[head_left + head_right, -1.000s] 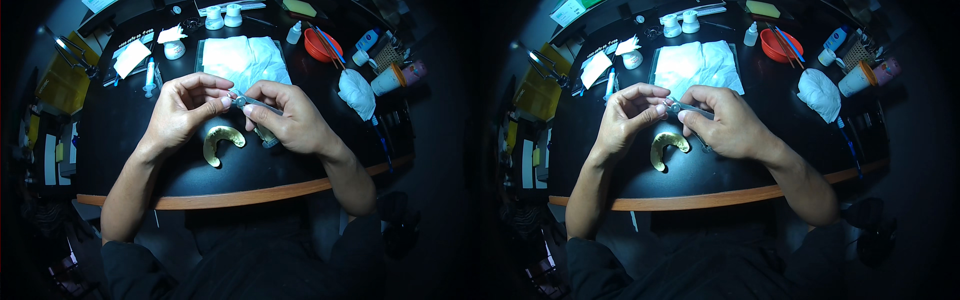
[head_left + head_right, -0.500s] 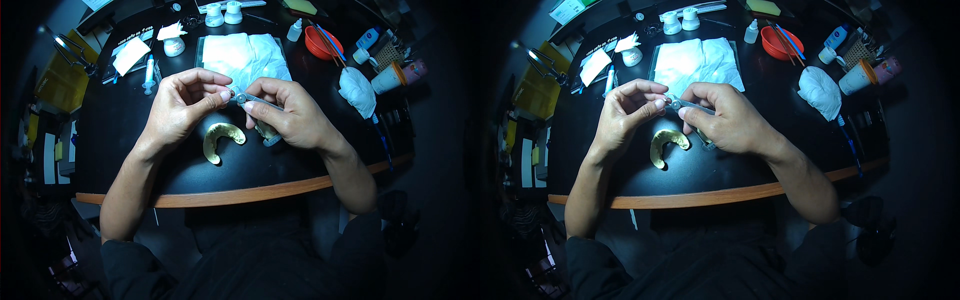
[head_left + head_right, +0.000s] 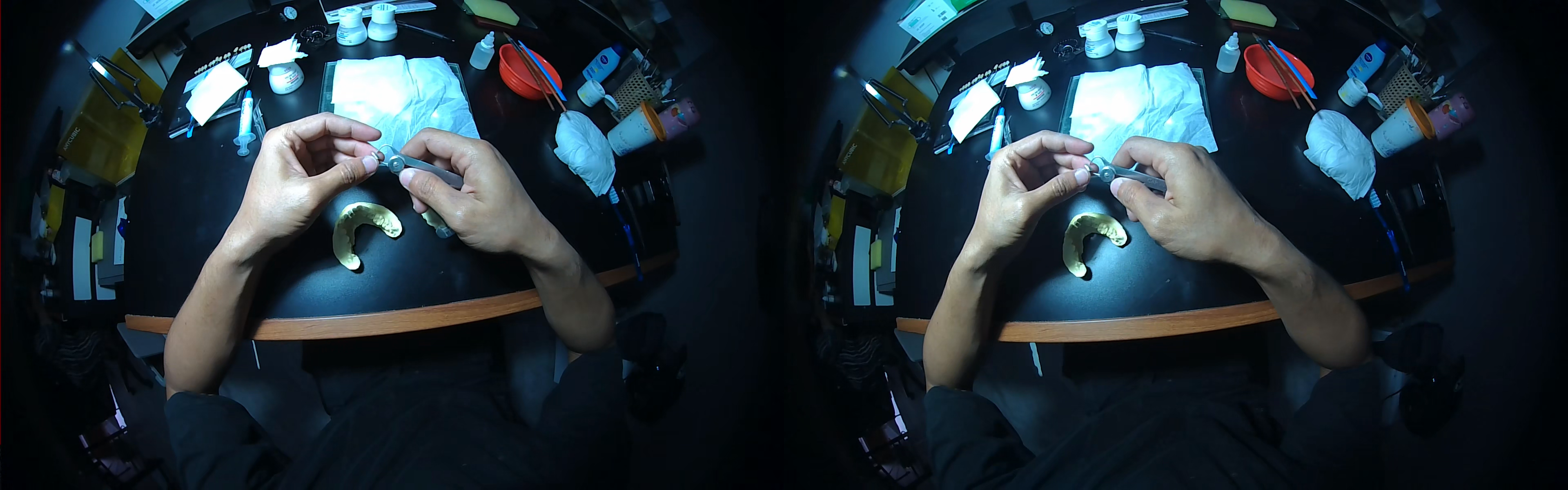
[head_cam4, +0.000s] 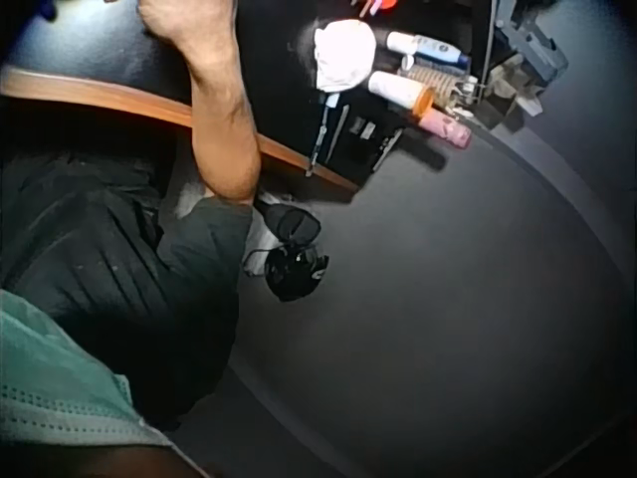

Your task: The person assembles a two-piece denture by hand, repeatedly pressing the upper and lower halves together and separating them to check alignment. The person then uses a pen-like tool to mark or adjust the inner surface of the denture.

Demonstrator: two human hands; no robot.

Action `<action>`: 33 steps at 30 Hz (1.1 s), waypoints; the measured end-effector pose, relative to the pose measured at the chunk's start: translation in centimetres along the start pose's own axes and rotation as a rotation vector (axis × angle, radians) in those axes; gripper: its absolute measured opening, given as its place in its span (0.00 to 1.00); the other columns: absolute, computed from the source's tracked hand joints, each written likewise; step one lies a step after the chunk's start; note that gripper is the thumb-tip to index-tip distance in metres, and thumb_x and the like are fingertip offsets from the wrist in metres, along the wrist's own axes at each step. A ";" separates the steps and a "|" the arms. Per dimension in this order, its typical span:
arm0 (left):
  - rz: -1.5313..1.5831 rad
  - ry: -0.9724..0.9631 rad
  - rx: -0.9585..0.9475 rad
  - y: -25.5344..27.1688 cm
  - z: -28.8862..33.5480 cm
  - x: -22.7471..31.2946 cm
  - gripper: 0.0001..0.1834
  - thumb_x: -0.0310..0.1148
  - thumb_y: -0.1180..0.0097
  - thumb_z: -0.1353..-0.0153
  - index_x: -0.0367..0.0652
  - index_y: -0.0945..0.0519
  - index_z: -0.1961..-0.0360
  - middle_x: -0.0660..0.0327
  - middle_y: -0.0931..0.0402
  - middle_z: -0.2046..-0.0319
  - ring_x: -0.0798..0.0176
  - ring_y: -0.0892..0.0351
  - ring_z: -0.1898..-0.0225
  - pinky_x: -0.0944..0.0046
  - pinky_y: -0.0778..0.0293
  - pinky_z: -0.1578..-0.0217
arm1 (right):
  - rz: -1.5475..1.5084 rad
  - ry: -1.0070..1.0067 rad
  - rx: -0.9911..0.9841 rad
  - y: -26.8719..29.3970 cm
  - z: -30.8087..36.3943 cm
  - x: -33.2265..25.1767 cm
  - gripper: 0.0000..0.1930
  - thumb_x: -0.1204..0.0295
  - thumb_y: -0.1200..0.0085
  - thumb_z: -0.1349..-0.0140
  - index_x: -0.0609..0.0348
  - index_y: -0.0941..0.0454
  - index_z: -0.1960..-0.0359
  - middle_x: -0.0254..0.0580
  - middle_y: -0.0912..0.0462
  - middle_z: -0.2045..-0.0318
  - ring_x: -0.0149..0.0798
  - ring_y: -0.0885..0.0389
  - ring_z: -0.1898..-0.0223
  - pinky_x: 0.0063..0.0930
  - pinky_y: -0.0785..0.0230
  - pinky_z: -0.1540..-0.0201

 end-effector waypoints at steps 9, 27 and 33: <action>-0.100 -0.075 0.114 2.0 -0.5 0.4 0.14 0.24 0.30 0.36 0.34 0.14 0.50 0.59 0.13 0.61 0.71 0.15 0.59 0.72 0.18 0.53 | 0.245 0.010 -0.382 -1.1 1.7 -2.0 0.07 0.75 0.37 0.39 0.67 0.16 0.64 0.54 0.15 0.76 0.47 0.14 0.74 0.36 0.26 0.68; -0.468 -0.006 -0.094 2.6 -0.3 0.3 0.05 0.27 0.28 0.40 0.39 0.10 0.63 0.59 0.11 0.67 0.65 0.13 0.62 0.59 0.18 0.51 | 0.555 0.239 -0.448 -4.2 2.9 -2.2 0.11 0.68 0.31 0.41 0.64 0.17 0.68 0.46 0.19 0.68 0.48 0.18 0.63 0.42 0.23 0.56; -0.472 -0.003 -0.092 2.5 -0.4 0.5 0.05 0.26 0.28 0.41 0.38 0.10 0.64 0.59 0.11 0.68 0.66 0.13 0.63 0.61 0.19 0.53 | 0.556 0.357 -0.358 -3.4 2.4 -2.4 0.11 0.70 0.27 0.45 0.62 0.15 0.64 0.43 0.19 0.69 0.46 0.19 0.63 0.39 0.27 0.62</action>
Point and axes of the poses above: each hand's wrist, its own z-axis away from the middle knuckle, its own y-axis out of the back of the hand, x = y × z, the point moved 6 cm from there along -z, towards the middle knuckle
